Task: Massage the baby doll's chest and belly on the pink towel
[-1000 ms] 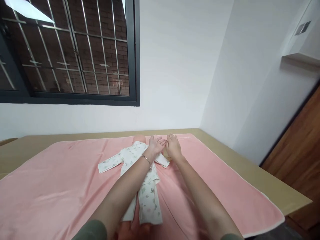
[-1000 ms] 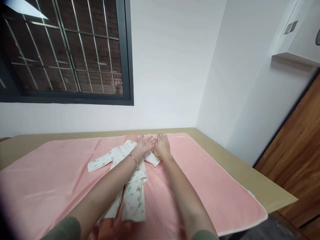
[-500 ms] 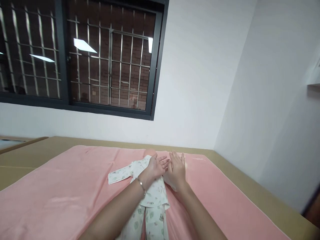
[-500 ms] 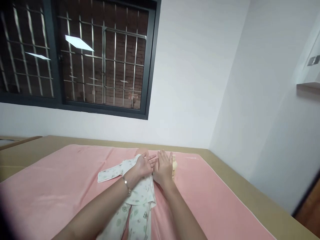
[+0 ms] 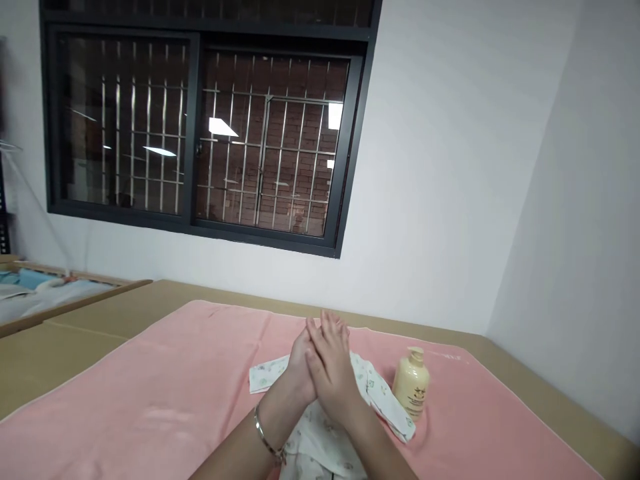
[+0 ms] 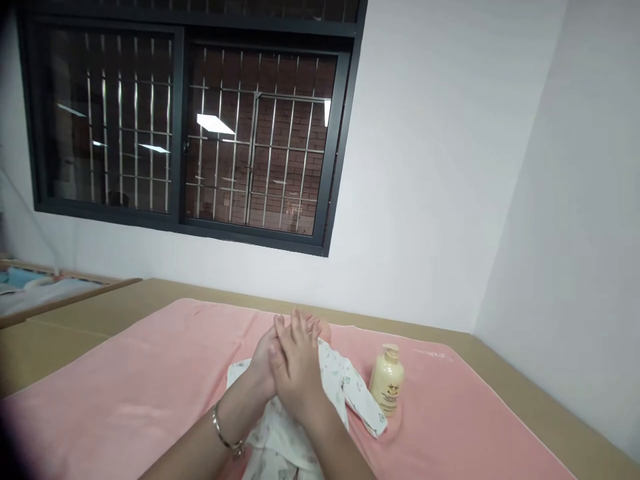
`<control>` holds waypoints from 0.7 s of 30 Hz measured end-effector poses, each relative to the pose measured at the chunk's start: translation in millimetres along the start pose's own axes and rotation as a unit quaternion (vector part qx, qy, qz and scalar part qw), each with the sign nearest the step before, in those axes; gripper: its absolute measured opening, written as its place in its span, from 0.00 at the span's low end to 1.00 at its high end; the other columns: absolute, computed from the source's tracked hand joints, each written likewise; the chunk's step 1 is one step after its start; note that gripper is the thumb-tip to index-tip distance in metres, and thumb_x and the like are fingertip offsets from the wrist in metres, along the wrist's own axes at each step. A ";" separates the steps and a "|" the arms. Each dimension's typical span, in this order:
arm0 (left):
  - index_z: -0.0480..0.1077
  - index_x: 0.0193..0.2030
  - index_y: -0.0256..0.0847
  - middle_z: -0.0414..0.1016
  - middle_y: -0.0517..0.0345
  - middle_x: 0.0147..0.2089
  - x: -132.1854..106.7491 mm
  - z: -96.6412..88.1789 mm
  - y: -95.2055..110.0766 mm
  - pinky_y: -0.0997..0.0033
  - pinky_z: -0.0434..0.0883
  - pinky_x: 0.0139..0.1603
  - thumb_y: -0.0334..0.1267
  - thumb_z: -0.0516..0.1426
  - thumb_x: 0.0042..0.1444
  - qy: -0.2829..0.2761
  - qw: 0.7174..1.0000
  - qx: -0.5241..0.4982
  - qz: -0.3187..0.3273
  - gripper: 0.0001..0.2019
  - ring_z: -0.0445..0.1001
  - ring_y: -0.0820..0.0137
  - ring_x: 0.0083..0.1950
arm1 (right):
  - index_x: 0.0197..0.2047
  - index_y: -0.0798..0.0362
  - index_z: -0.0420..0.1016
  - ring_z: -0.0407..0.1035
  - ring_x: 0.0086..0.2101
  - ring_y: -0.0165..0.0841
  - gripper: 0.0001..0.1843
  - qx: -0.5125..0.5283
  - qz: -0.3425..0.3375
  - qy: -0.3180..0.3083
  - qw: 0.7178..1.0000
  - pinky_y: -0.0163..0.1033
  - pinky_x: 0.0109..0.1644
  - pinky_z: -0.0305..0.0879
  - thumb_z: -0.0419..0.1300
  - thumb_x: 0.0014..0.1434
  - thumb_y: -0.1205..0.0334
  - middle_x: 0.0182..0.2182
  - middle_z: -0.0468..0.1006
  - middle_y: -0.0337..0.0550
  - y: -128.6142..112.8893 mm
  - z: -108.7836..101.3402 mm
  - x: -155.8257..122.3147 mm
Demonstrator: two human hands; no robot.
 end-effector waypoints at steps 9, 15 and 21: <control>0.59 0.67 0.36 0.60 0.42 0.68 -26.4 12.2 31.0 0.49 0.47 0.72 0.53 0.43 0.63 -0.104 0.984 -0.127 -0.062 0.31 0.51 0.57 0.73 | 0.73 0.49 0.37 0.41 0.67 0.55 0.43 -0.039 -0.179 -0.006 0.983 0.70 0.66 0.40 0.52 0.63 0.44 0.70 0.45 0.51 -63.3 2.7 -40.1; 0.58 0.67 0.56 0.55 0.66 0.71 -54.4 49.1 3.1 0.58 0.41 0.74 0.56 0.47 0.61 -0.069 0.990 -0.104 -0.059 0.28 0.38 0.63 0.75 | 0.72 0.43 0.45 0.39 0.68 0.53 0.33 -0.020 -0.148 0.031 0.988 0.71 0.66 0.36 0.47 0.66 0.53 0.70 0.48 0.43 -60.4 -37.8 -33.9; 0.61 0.66 0.38 0.63 0.46 0.67 -87.1 79.0 38.0 0.50 0.47 0.72 0.54 0.44 0.65 -0.155 0.978 -0.127 -0.061 0.29 0.55 0.55 0.71 | 0.72 0.39 0.42 0.35 0.68 0.51 0.30 -0.068 -0.060 0.136 0.987 0.74 0.65 0.33 0.42 0.68 0.59 0.71 0.42 0.38 -29.8 -62.1 -16.2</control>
Point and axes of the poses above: each hand's wrist, its own x-axis towards the middle knuckle, its own z-axis out of the palm, y = z × x, the point moved 6 cm from there along x, towards the middle knuckle
